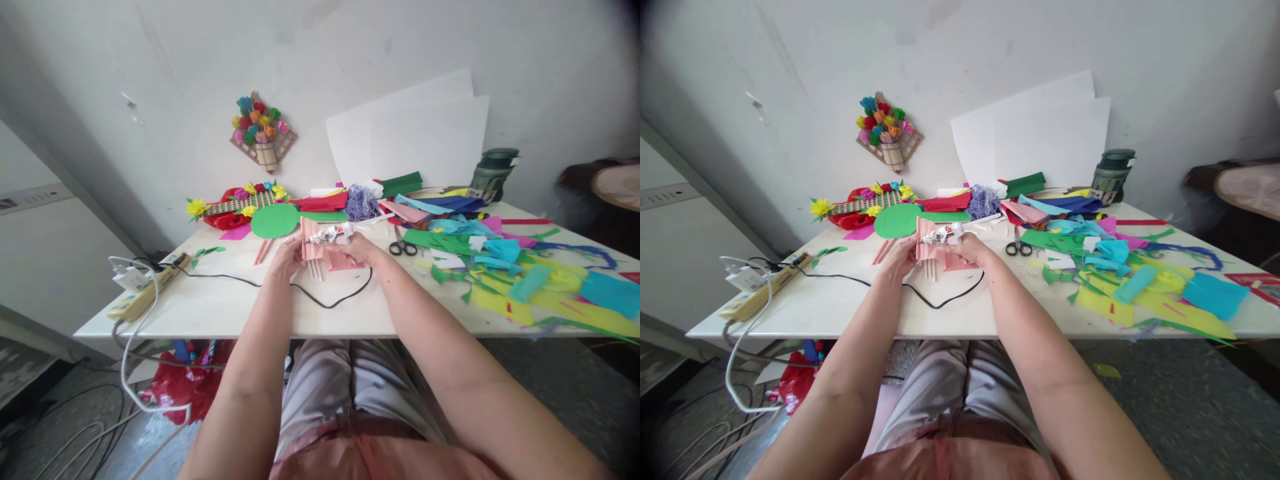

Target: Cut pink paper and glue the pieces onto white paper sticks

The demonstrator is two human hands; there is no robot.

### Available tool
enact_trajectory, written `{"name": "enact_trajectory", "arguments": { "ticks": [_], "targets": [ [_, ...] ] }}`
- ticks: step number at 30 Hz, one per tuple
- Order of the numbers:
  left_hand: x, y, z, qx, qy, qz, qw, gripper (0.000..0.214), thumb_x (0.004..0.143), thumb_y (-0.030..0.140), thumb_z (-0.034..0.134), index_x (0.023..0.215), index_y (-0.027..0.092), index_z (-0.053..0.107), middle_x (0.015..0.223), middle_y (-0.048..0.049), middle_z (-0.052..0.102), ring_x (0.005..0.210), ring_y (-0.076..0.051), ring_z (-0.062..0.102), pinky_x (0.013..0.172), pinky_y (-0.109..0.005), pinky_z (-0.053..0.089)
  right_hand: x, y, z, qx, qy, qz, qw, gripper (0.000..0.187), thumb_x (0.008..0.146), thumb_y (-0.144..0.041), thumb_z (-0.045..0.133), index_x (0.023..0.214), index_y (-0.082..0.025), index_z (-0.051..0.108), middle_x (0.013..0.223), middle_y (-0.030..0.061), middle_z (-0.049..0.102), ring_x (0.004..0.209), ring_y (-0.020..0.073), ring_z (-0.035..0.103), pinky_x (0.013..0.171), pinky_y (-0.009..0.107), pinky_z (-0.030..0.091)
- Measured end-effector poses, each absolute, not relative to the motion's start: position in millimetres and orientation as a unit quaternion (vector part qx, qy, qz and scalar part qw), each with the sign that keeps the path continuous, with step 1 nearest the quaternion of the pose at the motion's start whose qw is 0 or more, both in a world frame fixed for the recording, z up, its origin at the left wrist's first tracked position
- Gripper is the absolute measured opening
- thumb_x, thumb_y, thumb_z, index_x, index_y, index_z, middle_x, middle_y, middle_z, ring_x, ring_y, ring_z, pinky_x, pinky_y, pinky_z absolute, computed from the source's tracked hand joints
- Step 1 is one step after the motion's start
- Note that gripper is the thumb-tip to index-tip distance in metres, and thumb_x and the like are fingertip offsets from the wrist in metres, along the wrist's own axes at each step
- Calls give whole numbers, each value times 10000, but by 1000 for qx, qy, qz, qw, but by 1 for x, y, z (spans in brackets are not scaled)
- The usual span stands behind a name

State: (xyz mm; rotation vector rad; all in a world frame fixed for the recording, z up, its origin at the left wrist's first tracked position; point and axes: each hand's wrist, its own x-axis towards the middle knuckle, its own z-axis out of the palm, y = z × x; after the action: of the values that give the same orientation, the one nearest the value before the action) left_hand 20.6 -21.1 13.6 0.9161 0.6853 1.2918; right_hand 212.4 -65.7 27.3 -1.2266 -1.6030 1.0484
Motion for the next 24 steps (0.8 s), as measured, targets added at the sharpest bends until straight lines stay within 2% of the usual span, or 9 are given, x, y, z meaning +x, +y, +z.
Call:
{"name": "enact_trajectory", "arguments": {
  "ticks": [13, 24],
  "targets": [
    [21, -22, 16, 397, 297, 567, 658, 87, 666, 158, 666, 641, 116, 594, 521, 15, 583, 415, -60, 497, 401, -163, 371, 211, -65, 26, -480, -637, 434, 418, 407, 546, -465, 758, 636, -150, 517, 405, -60, 448, 283, 50, 354, 284, 190, 291],
    [22, -19, 14, 392, 283, 567, 668, 66, 655, 139, 661, 650, 111, 601, 522, 15, 588, 422, -68, 515, 397, -164, 387, 212, -65, 25, -475, -652, 449, 384, 401, 567, -465, 747, 618, -151, 504, 404, -57, 458, 277, 48, 362, 276, 183, 262]
  ]
}}
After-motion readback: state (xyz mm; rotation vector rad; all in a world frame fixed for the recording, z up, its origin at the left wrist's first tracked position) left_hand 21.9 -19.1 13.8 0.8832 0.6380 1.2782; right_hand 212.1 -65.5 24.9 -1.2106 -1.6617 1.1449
